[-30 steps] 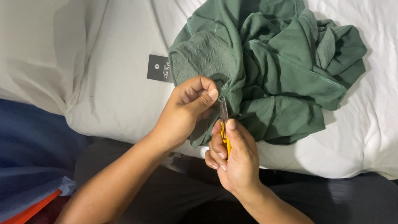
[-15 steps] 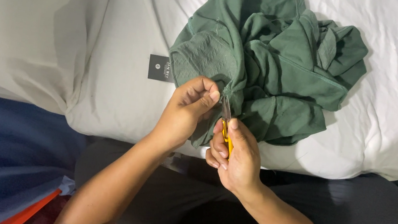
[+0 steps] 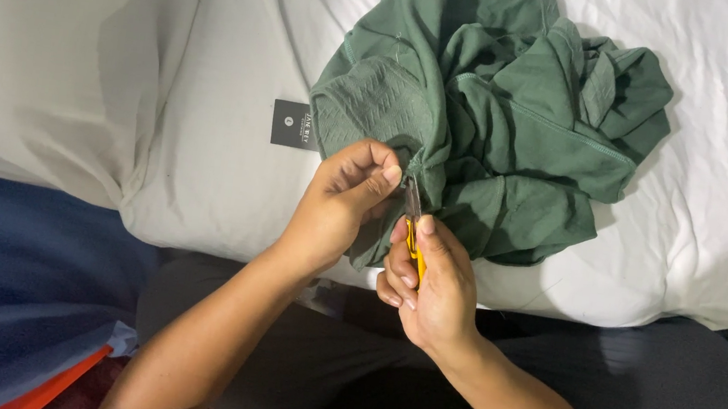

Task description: Trimming loose threads from a green garment using small scissors

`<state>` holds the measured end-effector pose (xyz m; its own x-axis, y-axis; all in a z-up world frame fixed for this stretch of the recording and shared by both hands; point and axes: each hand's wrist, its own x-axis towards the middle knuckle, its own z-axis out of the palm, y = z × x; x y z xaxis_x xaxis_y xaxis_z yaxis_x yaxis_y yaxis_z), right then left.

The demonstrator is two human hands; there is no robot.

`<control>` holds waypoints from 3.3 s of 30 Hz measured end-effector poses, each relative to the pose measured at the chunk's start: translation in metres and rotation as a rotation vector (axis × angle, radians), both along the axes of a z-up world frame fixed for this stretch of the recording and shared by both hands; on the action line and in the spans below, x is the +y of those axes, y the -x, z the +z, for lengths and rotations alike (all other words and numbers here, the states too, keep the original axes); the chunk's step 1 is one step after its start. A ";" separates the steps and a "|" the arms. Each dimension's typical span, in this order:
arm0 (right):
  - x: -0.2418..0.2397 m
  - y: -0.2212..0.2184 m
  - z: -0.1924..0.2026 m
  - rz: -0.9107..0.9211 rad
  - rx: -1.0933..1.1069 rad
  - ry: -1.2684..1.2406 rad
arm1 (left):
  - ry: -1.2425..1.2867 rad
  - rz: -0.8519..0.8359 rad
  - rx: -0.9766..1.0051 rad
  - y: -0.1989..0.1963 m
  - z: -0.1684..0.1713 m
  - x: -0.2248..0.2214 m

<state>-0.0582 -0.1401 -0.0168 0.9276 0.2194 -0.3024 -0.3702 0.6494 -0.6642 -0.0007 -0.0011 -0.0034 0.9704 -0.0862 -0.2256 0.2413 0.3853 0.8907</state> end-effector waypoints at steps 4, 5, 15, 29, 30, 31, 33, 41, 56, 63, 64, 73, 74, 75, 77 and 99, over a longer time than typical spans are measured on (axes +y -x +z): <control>0.001 -0.001 -0.001 -0.010 -0.008 0.027 | -0.005 -0.001 -0.020 0.000 0.003 0.001; 0.001 -0.001 -0.002 -0.014 -0.004 0.032 | -0.010 -0.005 -0.022 -0.001 0.002 0.001; 0.000 -0.005 0.000 -0.015 0.003 0.041 | 0.020 -0.010 -0.019 -0.001 -0.002 0.000; -0.003 -0.003 -0.008 -0.019 -0.018 -0.017 | 0.065 -0.021 -0.003 -0.001 0.002 0.000; -0.004 -0.003 -0.009 -0.013 -0.023 -0.050 | 0.080 -0.022 -0.002 -0.001 0.003 0.000; -0.006 0.000 -0.008 -0.013 -0.023 -0.049 | 0.080 -0.022 -0.001 0.000 0.011 0.002; -0.009 0.003 -0.008 -0.033 -0.122 -0.079 | 0.084 -0.032 0.007 0.002 0.028 0.004; -0.055 -0.017 -0.003 -0.205 -0.376 0.189 | -0.364 0.055 -0.467 0.004 0.033 0.003; -0.078 -0.032 0.029 0.082 -0.801 0.417 | -0.543 0.036 -0.834 0.001 0.044 0.001; -0.083 -0.039 0.023 -0.131 -0.647 0.749 | -0.705 0.003 -0.558 -0.010 0.027 -0.011; -0.078 -0.042 0.024 -0.137 -0.646 0.749 | -0.706 -0.002 -0.561 -0.010 0.027 -0.013; -0.055 -0.053 0.028 -0.120 -0.345 0.803 | -0.527 -0.012 -0.492 -0.004 0.028 -0.033; -0.057 -0.055 0.025 -0.131 -0.323 0.767 | -0.523 -0.014 -0.453 -0.004 0.028 -0.034; -0.058 -0.057 0.022 -0.142 -0.301 0.731 | -0.520 -0.016 -0.415 -0.004 0.027 -0.035; -0.060 -0.058 0.018 -0.151 -0.287 0.684 | -0.507 -0.013 -0.414 -0.004 0.030 -0.038; -0.065 -0.064 -0.021 -0.284 -0.158 0.476 | -0.518 0.044 -0.433 -0.015 0.018 -0.040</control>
<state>0.0054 -0.2048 -0.0376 0.9721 -0.1717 -0.1600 -0.0975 0.3246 -0.9408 0.0148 -0.0413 0.0146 0.9827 -0.0297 0.1830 -0.1853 -0.1166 0.9757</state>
